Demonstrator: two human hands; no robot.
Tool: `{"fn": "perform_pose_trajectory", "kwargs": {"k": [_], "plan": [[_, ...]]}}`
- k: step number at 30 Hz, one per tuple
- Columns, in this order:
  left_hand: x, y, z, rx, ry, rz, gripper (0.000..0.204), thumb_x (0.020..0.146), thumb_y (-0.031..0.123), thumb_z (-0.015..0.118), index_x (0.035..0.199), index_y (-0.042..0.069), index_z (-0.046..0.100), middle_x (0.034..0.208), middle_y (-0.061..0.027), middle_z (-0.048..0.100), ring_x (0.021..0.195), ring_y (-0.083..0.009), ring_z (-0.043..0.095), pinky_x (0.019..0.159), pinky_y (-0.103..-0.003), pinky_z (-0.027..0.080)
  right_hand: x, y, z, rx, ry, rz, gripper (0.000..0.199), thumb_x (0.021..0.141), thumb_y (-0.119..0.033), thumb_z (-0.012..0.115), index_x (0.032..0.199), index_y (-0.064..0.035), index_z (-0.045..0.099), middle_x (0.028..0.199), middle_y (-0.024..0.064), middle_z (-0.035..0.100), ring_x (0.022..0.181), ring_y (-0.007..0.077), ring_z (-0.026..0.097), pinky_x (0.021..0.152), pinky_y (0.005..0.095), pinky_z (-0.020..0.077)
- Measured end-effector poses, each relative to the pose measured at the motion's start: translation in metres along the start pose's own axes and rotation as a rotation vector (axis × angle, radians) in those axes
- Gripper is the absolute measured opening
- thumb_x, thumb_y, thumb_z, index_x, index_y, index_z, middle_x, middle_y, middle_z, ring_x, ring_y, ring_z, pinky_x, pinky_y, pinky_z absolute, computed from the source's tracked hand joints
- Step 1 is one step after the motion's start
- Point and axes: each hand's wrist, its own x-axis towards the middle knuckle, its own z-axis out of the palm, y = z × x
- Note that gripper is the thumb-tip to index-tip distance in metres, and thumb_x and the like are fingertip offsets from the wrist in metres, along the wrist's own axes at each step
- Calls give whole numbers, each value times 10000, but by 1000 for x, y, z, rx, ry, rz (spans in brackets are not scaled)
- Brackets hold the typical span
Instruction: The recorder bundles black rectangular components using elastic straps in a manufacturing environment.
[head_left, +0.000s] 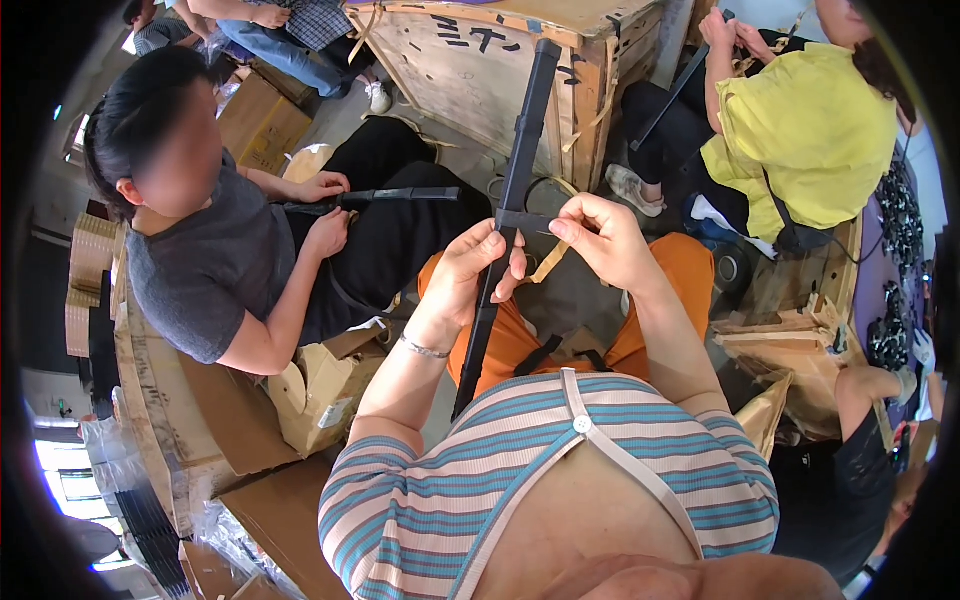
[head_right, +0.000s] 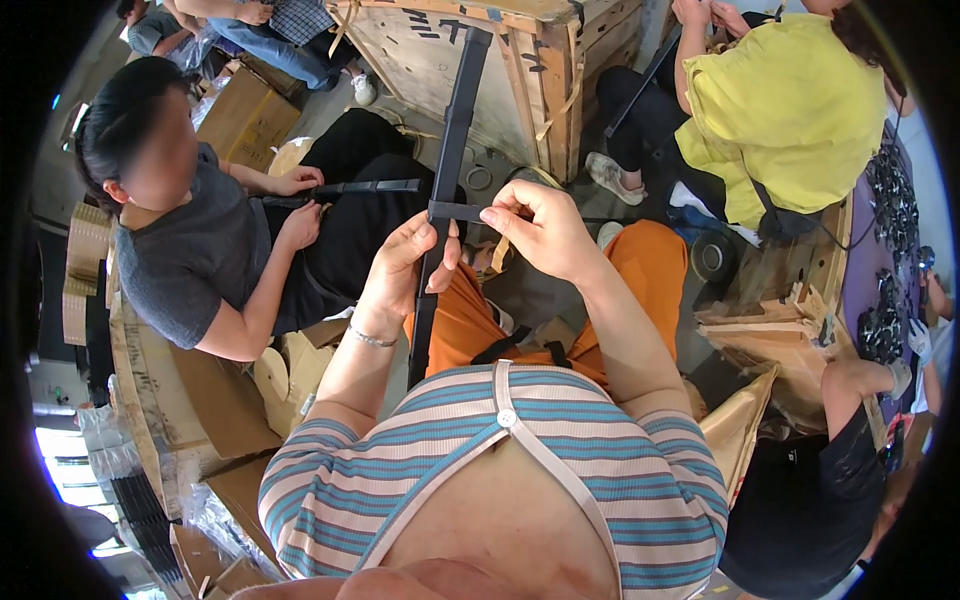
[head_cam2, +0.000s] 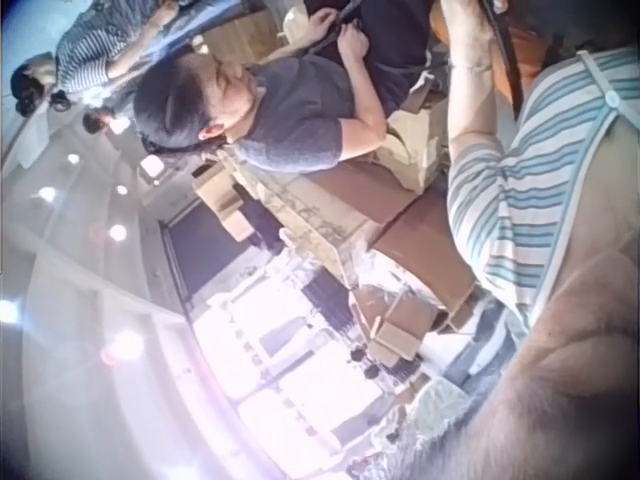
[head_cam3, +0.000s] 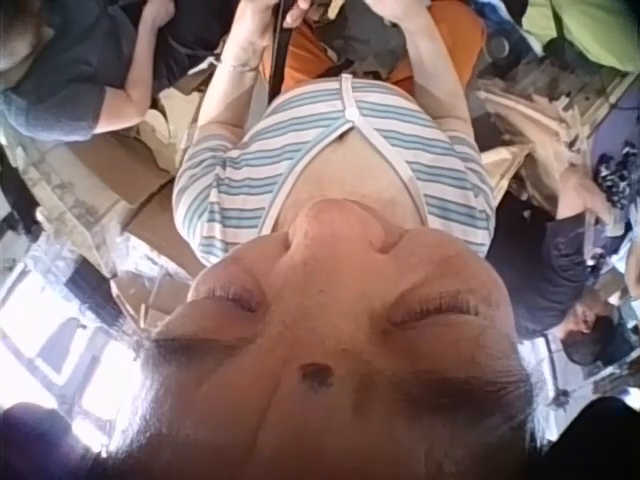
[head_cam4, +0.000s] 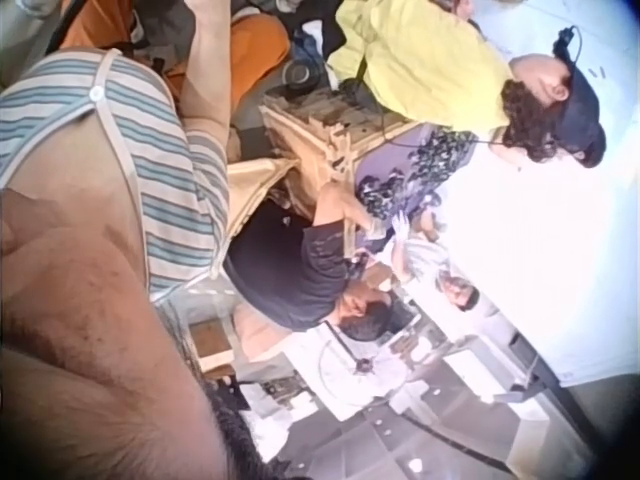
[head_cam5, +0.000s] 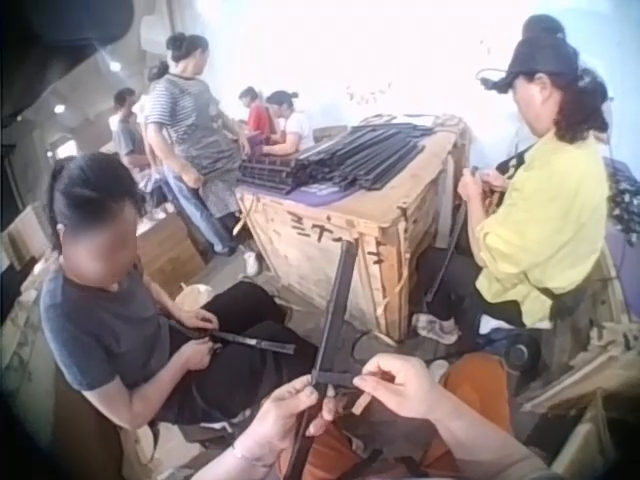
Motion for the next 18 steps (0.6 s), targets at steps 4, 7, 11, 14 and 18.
{"fn": "perform_pose_trajectory", "kwargs": {"k": [4,7,11,14,18], "plan": [[-1,0,0,7,-64,5,276,904,272,495,947,-2,496,704,-112,583,482,-116,482,422,-204,358,0,1,0,20,-8,-37,140,843,-115,615,778,-6,555,633,-44,478,574,18,398,498,189,337],[0,-1,3,-17,-100,-12,296,901,295,494,941,1,500,703,-117,587,480,-120,495,423,-200,366,0,-3,1,29,-6,-30,153,848,-125,610,765,-15,546,637,-53,462,581,15,382,505,185,320],[3,-6,3,22,-5,-34,307,902,302,488,938,-1,524,695,-85,570,469,-130,460,442,-226,376,0,-4,1,9,7,-71,163,851,-132,607,752,-23,537,633,-63,442,578,12,363,501,183,296],[5,-4,-5,21,-2,-77,304,899,297,488,944,3,547,679,-42,522,485,-130,421,469,-246,358,-5,-4,1,-5,-5,-34,156,845,-120,612,750,-23,536,619,-61,439,565,14,362,490,185,291],[3,4,3,-6,-68,-134,278,896,294,474,930,21,519,647,-33,468,540,-118,413,503,-241,328,-7,-14,1,30,-5,-31,142,830,-93,624,748,-20,533,604,-54,434,555,16,356,486,185,286]]}}
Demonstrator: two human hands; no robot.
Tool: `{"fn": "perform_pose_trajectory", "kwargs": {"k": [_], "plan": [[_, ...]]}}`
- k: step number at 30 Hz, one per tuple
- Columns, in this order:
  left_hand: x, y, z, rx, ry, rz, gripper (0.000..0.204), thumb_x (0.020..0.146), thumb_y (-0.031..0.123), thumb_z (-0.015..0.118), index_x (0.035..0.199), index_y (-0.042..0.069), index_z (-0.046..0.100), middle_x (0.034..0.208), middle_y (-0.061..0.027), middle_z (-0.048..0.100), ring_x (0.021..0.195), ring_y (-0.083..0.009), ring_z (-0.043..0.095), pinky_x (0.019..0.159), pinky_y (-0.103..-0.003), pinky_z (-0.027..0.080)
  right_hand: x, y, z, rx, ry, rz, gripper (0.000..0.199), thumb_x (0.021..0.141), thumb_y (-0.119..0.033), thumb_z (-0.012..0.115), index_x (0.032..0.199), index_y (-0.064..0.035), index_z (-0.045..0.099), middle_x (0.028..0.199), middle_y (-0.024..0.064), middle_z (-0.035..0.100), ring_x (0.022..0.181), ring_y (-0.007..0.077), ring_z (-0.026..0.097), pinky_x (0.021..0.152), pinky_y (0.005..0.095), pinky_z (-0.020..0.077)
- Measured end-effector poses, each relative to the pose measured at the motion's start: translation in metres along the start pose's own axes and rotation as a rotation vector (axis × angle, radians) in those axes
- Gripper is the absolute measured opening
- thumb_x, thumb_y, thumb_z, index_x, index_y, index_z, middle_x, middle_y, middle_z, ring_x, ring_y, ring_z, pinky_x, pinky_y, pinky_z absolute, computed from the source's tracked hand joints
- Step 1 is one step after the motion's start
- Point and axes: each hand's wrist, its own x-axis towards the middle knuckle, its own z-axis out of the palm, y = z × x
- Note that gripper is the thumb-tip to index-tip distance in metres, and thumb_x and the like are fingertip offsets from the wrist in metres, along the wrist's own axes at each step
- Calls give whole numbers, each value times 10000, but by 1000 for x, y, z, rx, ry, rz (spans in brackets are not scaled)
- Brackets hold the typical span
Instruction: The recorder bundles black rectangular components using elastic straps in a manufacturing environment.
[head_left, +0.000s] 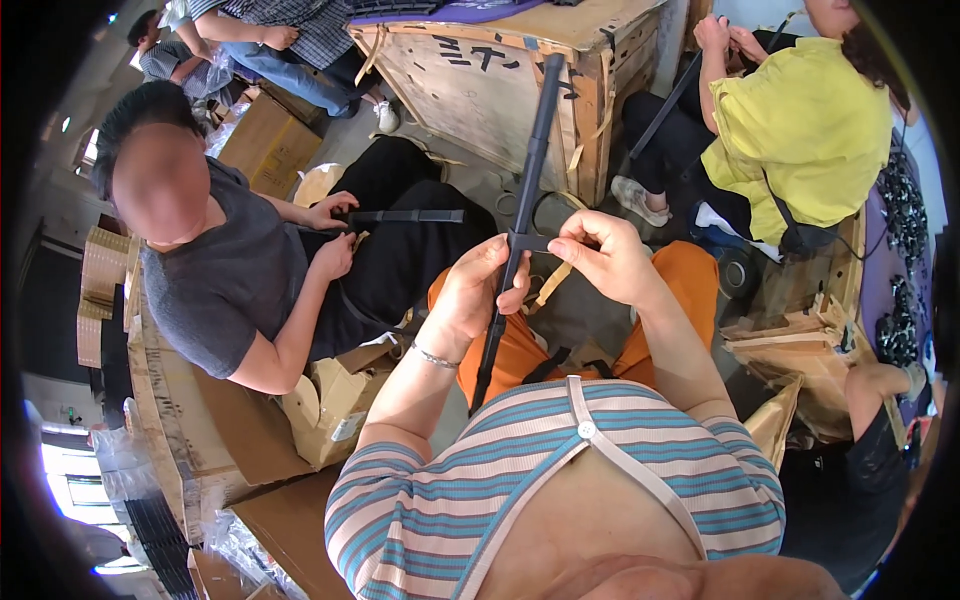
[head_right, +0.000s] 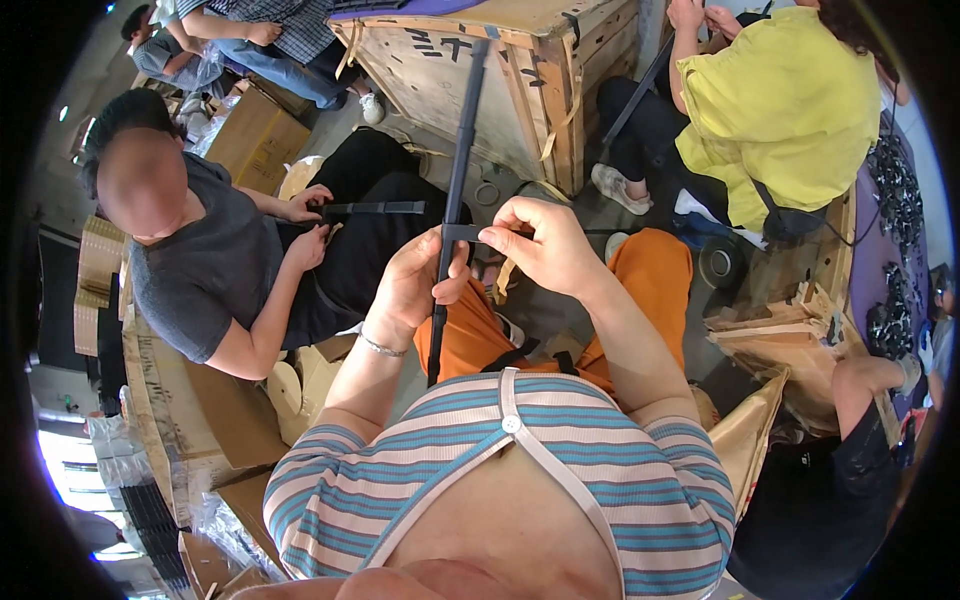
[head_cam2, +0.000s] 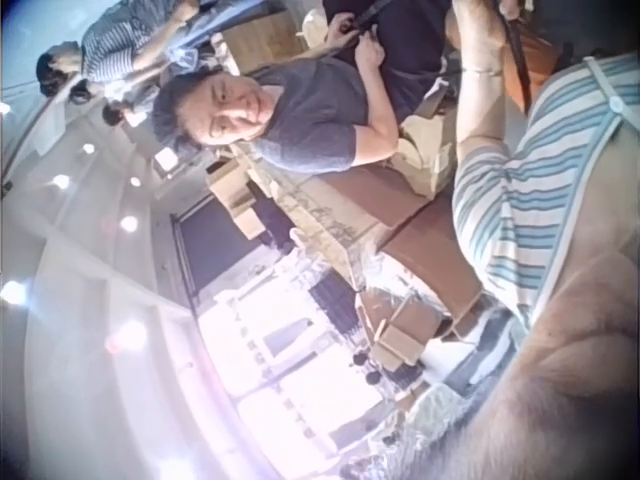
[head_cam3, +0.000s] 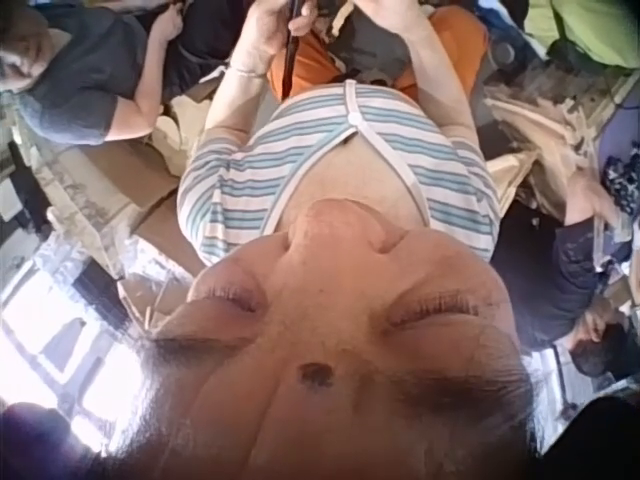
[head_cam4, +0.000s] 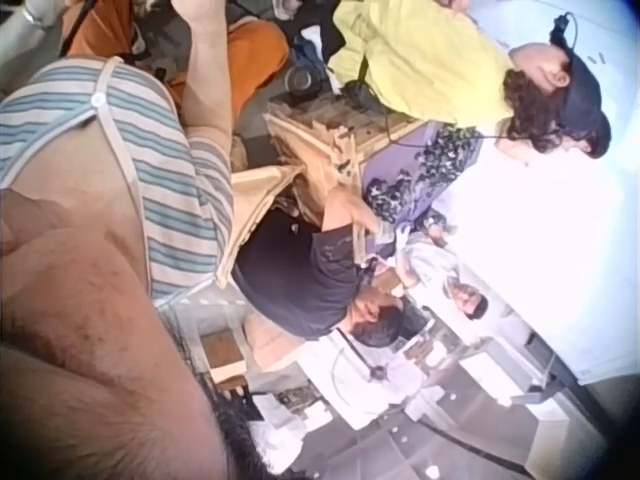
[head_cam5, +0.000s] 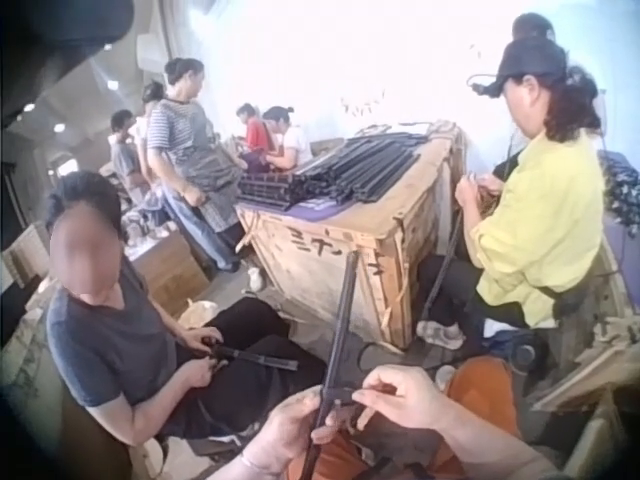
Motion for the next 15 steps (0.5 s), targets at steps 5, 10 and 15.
{"fn": "perform_pose_trajectory", "kwargs": {"k": [5,10,15], "plan": [[3,-1,-9,-97,-93,142,324,884,366,479,856,44,486,600,-9,399,505,-114,355,491,-242,295,-4,2,-8,-62,24,-76,144,822,-79,628,741,-19,525,601,-53,433,548,15,351,480,186,280],[-2,2,1,-250,-156,72,287,894,326,495,871,40,495,588,-3,386,481,-84,338,433,-214,268,-9,-1,-15,-82,9,-65,155,817,-66,630,729,-18,511,603,-48,433,551,17,349,486,186,281],[-5,0,-3,-120,-13,88,280,914,297,470,916,18,501,607,-31,447,472,-84,363,413,-213,280,-9,-1,-11,-78,31,-45,159,815,-71,635,726,-15,517,595,-45,433,555,24,353,489,194,290]]}}
